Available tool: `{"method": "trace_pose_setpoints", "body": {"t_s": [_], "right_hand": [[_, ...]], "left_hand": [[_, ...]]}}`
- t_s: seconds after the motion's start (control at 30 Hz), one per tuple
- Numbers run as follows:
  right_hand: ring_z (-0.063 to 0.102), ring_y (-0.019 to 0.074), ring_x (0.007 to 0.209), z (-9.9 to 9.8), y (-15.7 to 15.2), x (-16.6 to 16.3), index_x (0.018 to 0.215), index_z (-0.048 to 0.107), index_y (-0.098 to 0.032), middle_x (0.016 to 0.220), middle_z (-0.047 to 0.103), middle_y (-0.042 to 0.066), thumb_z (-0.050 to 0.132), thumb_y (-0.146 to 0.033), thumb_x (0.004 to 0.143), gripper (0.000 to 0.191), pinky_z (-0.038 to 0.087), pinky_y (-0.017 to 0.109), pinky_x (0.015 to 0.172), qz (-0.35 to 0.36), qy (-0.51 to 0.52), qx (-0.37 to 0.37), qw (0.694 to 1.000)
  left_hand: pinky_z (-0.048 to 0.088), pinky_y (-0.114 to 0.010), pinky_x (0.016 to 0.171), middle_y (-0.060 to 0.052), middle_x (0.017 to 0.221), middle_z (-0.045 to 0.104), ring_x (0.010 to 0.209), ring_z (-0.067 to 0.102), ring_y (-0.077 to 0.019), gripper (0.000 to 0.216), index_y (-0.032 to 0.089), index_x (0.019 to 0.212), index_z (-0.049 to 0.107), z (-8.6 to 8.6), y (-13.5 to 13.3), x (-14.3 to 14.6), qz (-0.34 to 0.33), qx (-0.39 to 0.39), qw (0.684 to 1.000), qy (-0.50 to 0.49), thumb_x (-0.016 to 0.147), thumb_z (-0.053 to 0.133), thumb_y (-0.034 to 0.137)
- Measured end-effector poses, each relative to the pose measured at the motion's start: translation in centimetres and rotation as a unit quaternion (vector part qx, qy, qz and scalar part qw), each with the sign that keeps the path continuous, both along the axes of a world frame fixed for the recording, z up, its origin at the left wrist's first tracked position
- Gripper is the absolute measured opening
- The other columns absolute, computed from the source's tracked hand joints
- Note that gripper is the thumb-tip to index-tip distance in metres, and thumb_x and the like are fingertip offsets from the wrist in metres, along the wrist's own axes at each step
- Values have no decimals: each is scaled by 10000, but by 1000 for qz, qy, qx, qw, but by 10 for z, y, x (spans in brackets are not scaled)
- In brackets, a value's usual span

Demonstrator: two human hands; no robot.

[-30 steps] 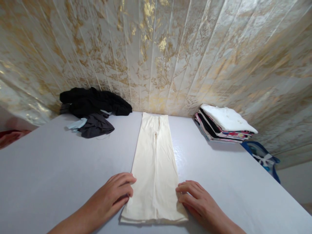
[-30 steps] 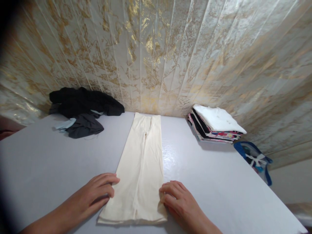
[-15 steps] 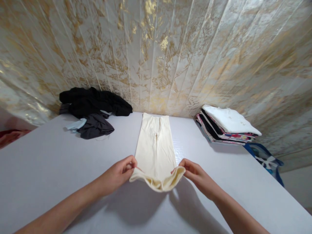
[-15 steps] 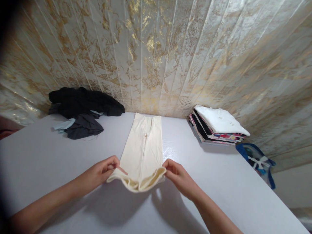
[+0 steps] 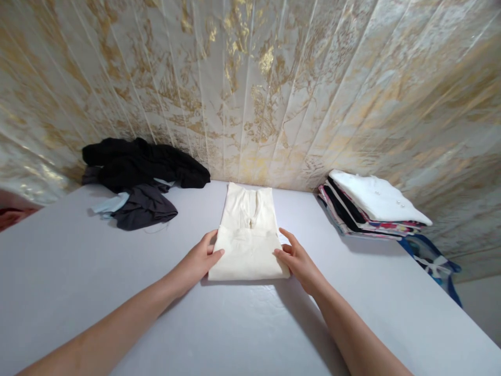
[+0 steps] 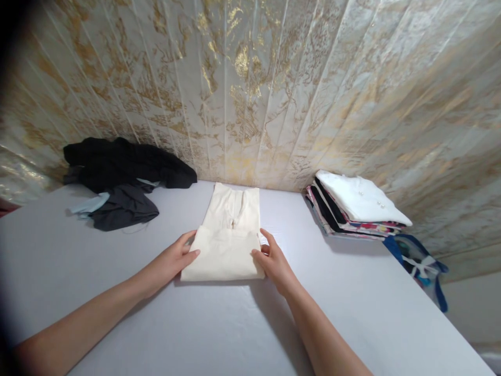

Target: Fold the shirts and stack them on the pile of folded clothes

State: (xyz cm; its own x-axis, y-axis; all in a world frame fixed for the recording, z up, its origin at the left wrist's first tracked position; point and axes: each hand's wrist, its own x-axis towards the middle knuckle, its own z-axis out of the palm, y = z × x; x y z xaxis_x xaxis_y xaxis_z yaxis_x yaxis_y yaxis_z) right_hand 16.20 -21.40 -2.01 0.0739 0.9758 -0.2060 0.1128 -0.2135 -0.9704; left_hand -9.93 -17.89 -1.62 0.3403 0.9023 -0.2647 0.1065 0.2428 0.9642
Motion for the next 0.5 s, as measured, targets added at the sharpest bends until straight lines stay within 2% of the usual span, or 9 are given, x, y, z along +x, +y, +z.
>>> {"method": "trace_pose_setpoints", "body": {"t_s": [0.1, 0.2, 0.3, 0.4, 0.5], "right_hand": [[516, 121, 633, -2, -4, 3, 1465, 251, -242, 766, 568, -36, 606, -407, 792, 779, 362, 228, 559, 47, -40, 18, 998], [435, 105, 588, -10, -4, 4, 1427, 358, -238, 709, 527, -44, 569, -390, 825, 655, 325, 222, 530, 84, -104, 39, 990], [384, 105, 563, -10, 0, 4, 1373, 455, -228, 650, 486, -49, 553, -401, 845, 564, 316, 226, 515, 98, -176, 54, 978], [471, 124, 603, 8, 3, 10, 1356, 486, -230, 734, 563, -8, 502, -428, 882, 514, 401, 254, 566, 79, -236, 77, 965], [589, 195, 796, 40, -16, 30, 1272, 569, -249, 885, 635, 57, 463, -461, 913, 430, 491, 311, 693, 52, -269, 145, 951]], "left_hand": [[471, -283, 599, -86, 935, 722, 693, 662, -202, 882, 157, 1460, 198, -10, 1, 4, 14, 23, 999, 28, 741, 641, 412], [480, -287, 605, -95, 946, 724, 680, 662, -199, 924, 159, 1486, 146, -19, 3, 6, 17, 35, 999, 23, 739, 632, 405], [485, -285, 623, -88, 940, 722, 685, 657, -192, 872, 164, 1488, 177, -21, 3, 6, 4, 47, 998, 28, 758, 606, 374], [481, -274, 636, -58, 899, 713, 666, 633, -170, 764, 164, 1466, 269, -18, 3, 6, -6, 72, 995, 65, 778, 563, 319], [491, -282, 686, -60, 958, 703, 722, 629, -170, 677, 163, 1430, 356, -17, 3, 6, -2, 104, 990, 100, 786, 533, 276]]}}
